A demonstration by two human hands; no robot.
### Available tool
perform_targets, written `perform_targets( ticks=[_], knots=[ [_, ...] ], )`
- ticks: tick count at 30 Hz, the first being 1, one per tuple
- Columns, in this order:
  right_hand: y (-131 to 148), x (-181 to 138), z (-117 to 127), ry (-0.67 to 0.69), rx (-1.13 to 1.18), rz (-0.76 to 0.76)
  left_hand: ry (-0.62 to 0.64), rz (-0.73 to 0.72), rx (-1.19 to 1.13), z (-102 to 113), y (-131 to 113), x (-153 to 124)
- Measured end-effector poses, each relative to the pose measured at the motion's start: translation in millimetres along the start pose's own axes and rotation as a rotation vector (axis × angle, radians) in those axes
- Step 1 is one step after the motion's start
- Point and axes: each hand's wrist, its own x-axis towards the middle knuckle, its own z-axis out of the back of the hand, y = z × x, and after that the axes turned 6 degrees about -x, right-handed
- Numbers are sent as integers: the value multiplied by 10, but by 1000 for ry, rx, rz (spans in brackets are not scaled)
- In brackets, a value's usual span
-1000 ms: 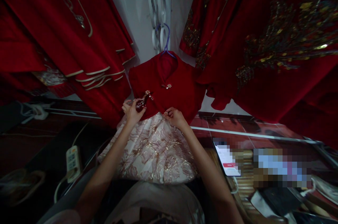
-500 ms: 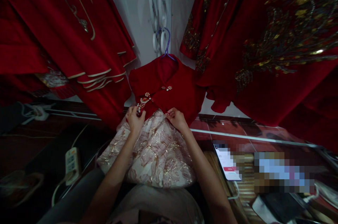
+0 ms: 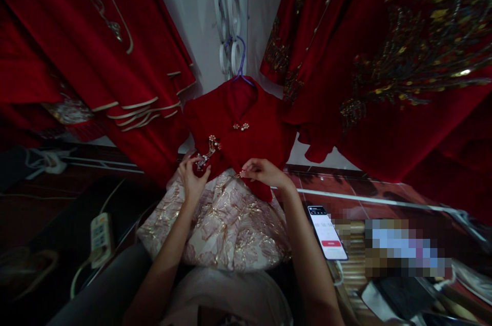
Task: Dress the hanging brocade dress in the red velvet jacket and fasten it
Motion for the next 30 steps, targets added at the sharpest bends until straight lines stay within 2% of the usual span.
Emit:
perform_targets(
  ticks=[4,7,13,18,20,23,27,30],
  knots=[
    [47,13,-43,-71,22,-13,175,5,-168,-59,81,-25],
    [34,57,-83,-150,16,-2,279,-8,-158,-70,78,24],
    [-39,98,-41,-397,49,-12,264,-54,45,92,-26,305],
    [14,51,46,-561,34,-50,237,-58,-136,111,-206,345],
    [54,47,27,-570,43,-36,266,-52,-224,30,-252,251],
    [53,109,-105,-501,104,-16,352,7,-273,-143,-248,42],
    [-99,290,-424,-390,182,-65,286,66,-307,-286,-215,-146],
    [-232,409,-629,-421,234,-75,272,62,-386,-280,-238,-143]
  ],
)
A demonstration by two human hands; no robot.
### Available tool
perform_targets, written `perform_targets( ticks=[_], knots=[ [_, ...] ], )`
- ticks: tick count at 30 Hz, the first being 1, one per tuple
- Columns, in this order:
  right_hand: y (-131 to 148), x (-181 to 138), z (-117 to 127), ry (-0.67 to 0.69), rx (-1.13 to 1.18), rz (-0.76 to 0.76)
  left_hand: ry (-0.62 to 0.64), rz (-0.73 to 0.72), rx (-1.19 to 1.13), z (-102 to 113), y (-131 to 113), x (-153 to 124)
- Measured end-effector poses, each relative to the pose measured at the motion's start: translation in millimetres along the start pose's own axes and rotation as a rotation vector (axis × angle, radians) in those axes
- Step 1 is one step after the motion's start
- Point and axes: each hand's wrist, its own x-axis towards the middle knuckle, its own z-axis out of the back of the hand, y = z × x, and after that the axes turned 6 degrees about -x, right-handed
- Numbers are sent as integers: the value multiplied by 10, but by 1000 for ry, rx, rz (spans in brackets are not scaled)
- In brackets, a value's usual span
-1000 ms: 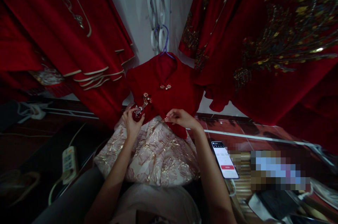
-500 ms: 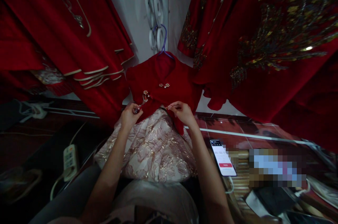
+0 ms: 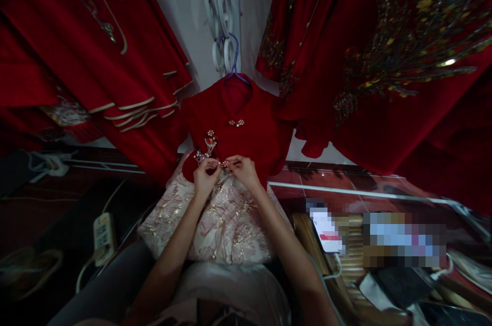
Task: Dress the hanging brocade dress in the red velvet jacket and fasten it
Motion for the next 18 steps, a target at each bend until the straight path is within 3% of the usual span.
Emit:
perform_targets(
  ticks=[9,18],
  knots=[
    [-115,-6,-131,-138,-155,157,30,187,-135,-21,-10,32],
    [-155,-5,-176,-145,-142,174,26,214,-190,-21,25,32]
  ],
)
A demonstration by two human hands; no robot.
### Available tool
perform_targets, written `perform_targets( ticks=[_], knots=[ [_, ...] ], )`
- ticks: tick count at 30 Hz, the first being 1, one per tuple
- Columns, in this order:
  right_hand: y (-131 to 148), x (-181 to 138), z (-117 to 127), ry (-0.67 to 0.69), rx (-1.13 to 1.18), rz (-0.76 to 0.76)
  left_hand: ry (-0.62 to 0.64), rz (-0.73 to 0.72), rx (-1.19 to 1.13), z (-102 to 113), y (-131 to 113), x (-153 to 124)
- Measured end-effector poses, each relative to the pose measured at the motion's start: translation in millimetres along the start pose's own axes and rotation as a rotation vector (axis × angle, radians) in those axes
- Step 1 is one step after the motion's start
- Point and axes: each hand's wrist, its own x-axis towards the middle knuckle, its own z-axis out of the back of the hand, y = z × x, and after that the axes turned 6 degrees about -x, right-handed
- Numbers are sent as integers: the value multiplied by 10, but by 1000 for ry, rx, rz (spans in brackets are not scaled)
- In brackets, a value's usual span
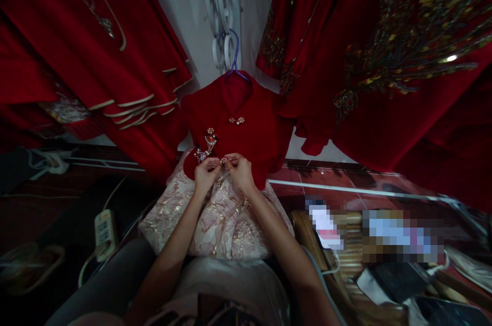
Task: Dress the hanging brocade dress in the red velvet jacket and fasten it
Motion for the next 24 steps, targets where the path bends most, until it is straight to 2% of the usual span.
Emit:
perform_targets(
  ticks=[10,19,24],
  knots=[
    [29,-49,1,-53,-186,160,83,65,-114,26,77,23],
    [-48,-52,-21,-45,-213,160,165,69,-77,128,220,76],
    [-36,8,90,35,-262,150,151,12,-57,102,225,28]
  ],
)
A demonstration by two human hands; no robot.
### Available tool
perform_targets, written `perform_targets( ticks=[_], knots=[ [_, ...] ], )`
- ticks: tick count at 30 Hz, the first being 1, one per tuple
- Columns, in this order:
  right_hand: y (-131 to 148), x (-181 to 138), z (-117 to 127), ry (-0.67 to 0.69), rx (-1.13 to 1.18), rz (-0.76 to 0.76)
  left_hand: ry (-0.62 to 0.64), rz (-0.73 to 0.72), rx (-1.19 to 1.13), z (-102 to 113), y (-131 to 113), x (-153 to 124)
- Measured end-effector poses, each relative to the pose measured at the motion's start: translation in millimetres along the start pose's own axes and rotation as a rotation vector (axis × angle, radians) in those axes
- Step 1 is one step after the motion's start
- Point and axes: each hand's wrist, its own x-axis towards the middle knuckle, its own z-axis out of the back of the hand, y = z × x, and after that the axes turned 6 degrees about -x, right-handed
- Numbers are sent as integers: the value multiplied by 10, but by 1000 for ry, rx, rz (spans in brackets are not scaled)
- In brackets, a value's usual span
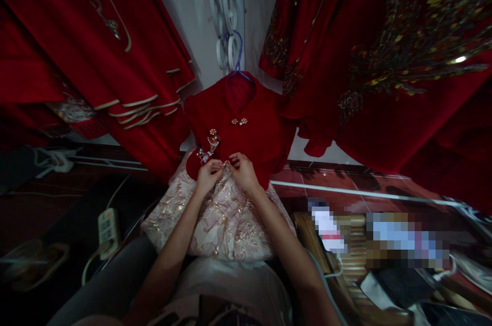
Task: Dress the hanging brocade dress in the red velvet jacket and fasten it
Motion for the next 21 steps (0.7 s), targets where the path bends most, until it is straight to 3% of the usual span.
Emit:
perform_targets(
  ticks=[10,21],
  knots=[
    [95,93,325,-18,-5,-2,-61,-7,-38,-49,-39,-28],
    [-4,74,216,76,-28,-7,-22,-16,56,-30,-43,-50]
  ],
)
